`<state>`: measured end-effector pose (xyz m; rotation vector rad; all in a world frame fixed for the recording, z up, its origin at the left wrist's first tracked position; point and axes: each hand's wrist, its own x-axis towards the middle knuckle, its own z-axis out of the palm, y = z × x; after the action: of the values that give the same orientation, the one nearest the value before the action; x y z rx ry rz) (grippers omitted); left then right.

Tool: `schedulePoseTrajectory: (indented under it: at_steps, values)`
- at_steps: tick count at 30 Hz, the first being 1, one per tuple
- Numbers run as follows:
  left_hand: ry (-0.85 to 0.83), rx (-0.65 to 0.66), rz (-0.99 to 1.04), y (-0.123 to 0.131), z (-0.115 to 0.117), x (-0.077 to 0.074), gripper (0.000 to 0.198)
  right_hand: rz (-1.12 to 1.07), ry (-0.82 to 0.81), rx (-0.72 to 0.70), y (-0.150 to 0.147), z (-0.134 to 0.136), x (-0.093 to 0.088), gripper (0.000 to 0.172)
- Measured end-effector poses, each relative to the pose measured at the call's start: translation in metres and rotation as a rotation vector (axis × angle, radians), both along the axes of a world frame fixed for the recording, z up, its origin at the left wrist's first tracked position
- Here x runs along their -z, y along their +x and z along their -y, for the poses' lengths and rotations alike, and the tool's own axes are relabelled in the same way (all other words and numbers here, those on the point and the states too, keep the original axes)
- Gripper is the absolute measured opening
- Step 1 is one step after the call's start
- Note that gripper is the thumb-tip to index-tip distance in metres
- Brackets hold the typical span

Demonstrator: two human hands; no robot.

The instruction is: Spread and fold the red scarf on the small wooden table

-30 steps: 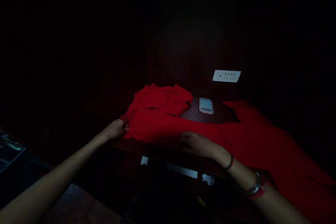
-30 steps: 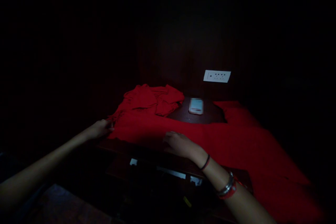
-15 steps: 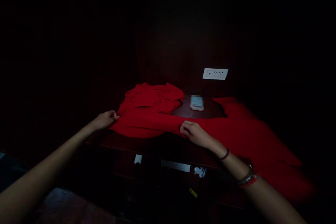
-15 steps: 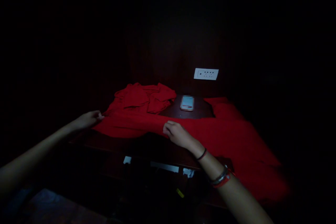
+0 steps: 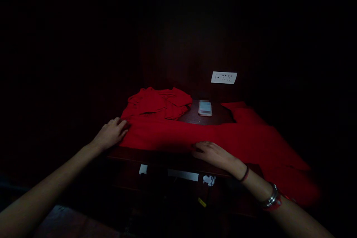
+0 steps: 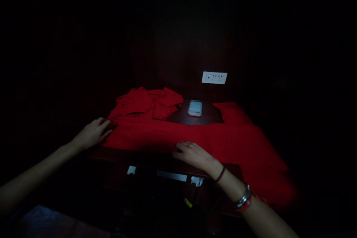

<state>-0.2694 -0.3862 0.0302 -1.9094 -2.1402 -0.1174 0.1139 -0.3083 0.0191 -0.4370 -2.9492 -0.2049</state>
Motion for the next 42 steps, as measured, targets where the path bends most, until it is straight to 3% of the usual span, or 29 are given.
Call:
schedulePoseTrajectory:
  at_steps: [3,5,10,17,21,26,31,36,42]
  values:
    - [-0.043,0.314,0.0,0.018,0.012,0.002,0.035,-0.112,-0.092,0.114,0.001,-0.004,0.001,0.024]
    - [-0.156,0.425,0.048,0.023,0.016,0.005,0.033,-0.192,-0.116,0.142,0.001,-0.006,0.001,0.026]
    - [-0.191,0.396,0.038,0.018,0.015,0.01,0.033,-0.164,-0.063,0.071,0.001,-0.011,-0.001,0.026]
    - [-0.277,0.375,-0.099,0.02,0.019,0.002,0.053,-0.126,-0.025,0.228,0.0,-0.013,-0.001,0.023]
    - [-0.257,0.389,-0.064,0.016,0.022,0.006,0.034,-0.19,-0.044,0.214,0.005,-0.013,-0.002,0.026]
    - [-0.217,0.348,0.04,-0.007,0.024,0.015,0.029,-0.144,0.04,0.197,0.016,-0.007,0.002,0.021]
    - [-0.254,0.349,-0.051,-0.017,0.028,0.006,0.043,-0.118,0.168,0.148,0.02,0.002,0.004,0.025]
    - [-0.276,0.388,-0.266,-0.015,0.033,-0.006,0.033,-0.122,0.232,0.199,0.016,0.007,0.005,0.026]
    - [-0.296,0.427,-0.169,-0.024,0.039,0.003,0.042,-0.08,0.255,0.148,0.025,0.01,0.013,0.026]
